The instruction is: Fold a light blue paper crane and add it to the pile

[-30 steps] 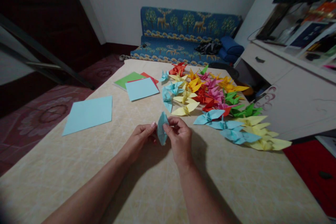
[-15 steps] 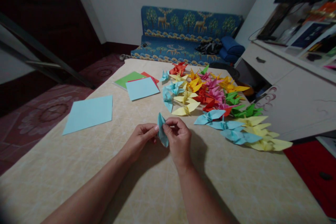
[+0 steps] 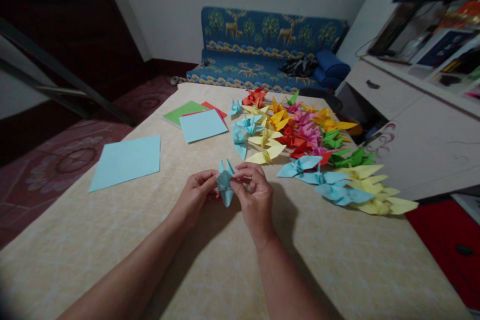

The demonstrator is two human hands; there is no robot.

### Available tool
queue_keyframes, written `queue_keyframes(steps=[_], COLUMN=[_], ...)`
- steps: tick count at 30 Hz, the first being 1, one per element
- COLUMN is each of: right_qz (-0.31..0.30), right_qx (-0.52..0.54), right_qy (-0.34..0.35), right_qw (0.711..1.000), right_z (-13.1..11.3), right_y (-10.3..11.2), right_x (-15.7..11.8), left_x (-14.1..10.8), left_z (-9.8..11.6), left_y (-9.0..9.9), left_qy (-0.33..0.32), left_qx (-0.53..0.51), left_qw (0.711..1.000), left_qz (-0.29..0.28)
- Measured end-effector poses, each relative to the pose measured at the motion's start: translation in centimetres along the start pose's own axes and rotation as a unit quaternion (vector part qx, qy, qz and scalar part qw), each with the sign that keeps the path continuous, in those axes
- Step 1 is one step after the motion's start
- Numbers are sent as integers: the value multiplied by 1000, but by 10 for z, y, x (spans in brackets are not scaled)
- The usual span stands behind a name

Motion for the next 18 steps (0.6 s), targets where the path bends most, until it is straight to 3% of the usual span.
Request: queue_keyframes(steps=[8, 18], right_qz=[-103, -153], right_qx=[-89, -128], right_qy=[9, 61], right_qw=[991, 978], right_z=[-8, -16], right_y=[-9, -19], right_x=[3, -2], left_x=[-3, -1], left_z=[5, -5], left_y=[-4, 3], left_qy=[0, 33], left_qx=[31, -22], left_qw=[999, 999], left_qz=[-25, 7])
Point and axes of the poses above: each hand's wrist, its own x-axis towards the middle knuckle, its own y-axis out of the back of the hand, z = x × y, the point moved 8 cm from there along x, towards the middle knuckle, and after that the axes turned 6 degrees about x, right-handed, at the moved point
